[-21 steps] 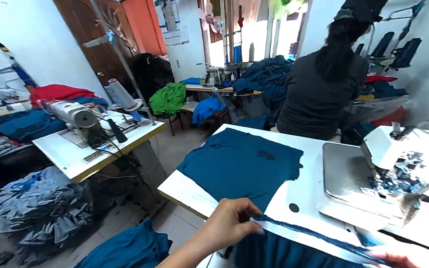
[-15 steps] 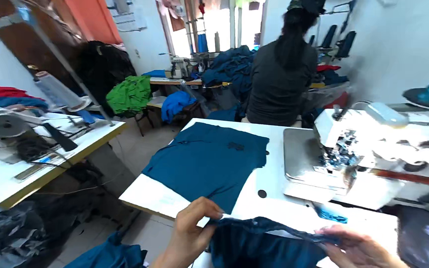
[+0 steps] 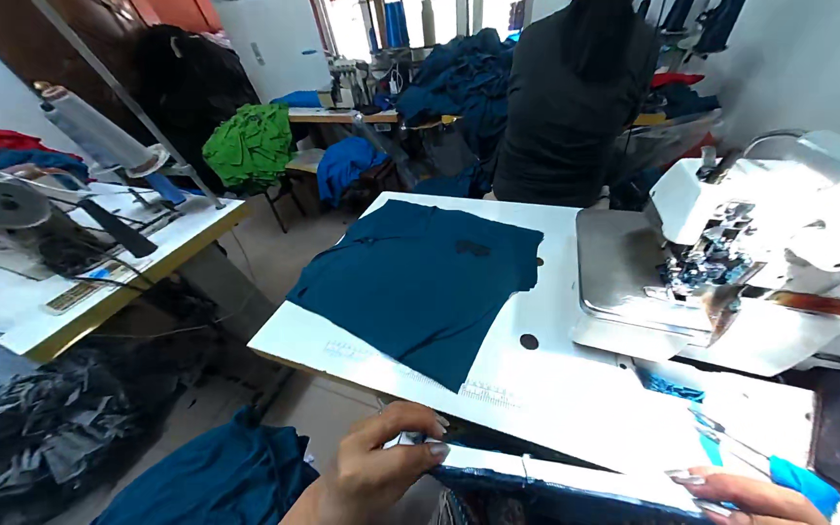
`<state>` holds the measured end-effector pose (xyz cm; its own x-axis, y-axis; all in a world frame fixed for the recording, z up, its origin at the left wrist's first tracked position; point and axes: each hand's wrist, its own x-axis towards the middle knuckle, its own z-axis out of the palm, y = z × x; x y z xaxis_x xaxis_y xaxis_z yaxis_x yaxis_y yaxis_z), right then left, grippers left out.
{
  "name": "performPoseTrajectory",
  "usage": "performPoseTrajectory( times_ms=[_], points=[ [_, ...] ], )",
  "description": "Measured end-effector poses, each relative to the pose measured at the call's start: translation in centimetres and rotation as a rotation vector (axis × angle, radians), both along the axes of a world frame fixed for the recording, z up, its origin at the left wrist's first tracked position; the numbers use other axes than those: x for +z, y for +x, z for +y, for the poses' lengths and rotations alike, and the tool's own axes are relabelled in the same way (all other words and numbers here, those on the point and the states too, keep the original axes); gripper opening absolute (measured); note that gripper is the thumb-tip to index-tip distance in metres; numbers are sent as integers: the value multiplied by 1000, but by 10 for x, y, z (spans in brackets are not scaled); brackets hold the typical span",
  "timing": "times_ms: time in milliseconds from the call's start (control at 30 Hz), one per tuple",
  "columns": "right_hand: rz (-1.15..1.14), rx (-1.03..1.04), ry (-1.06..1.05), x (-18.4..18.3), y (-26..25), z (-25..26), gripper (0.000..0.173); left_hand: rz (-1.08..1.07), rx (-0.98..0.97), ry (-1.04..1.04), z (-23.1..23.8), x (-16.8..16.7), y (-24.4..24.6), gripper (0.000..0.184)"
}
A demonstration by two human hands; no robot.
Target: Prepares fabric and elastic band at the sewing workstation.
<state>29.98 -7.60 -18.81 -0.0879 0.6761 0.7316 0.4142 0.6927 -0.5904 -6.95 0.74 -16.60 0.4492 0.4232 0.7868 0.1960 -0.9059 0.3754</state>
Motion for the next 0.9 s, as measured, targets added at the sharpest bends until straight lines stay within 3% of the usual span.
performPoseTrajectory(
  times_ms=[100, 233, 300, 400, 467, 567, 900],
  points=[
    [51, 68, -141, -5, -1, -5, 15, -17, -67, -177, -5, -6, 2, 6],
    [185, 168, -412, 15, -8, -9, 24, -216, -116, -487, -10, -9, 15, 19],
    [243, 149, -495, 22, -13, -10, 30, -203, -143, -488, -12, -6, 20, 27],
    [226, 180, -532, 24, -14, -6, 41, -17, -99, -337, -10, -1, 22, 19],
    [128, 195, -524, 25, -10, -3, 34, 70, -69, -296, -8, 4, 19, 17],
    [35, 200, -518, 27, -5, 1, 23, 76, -81, -339, -2, 11, 14, 16],
    [147, 138, -608, 40, 2, 7, 31, -39, -312, -582, 16, 31, 13, 11]
  ],
)
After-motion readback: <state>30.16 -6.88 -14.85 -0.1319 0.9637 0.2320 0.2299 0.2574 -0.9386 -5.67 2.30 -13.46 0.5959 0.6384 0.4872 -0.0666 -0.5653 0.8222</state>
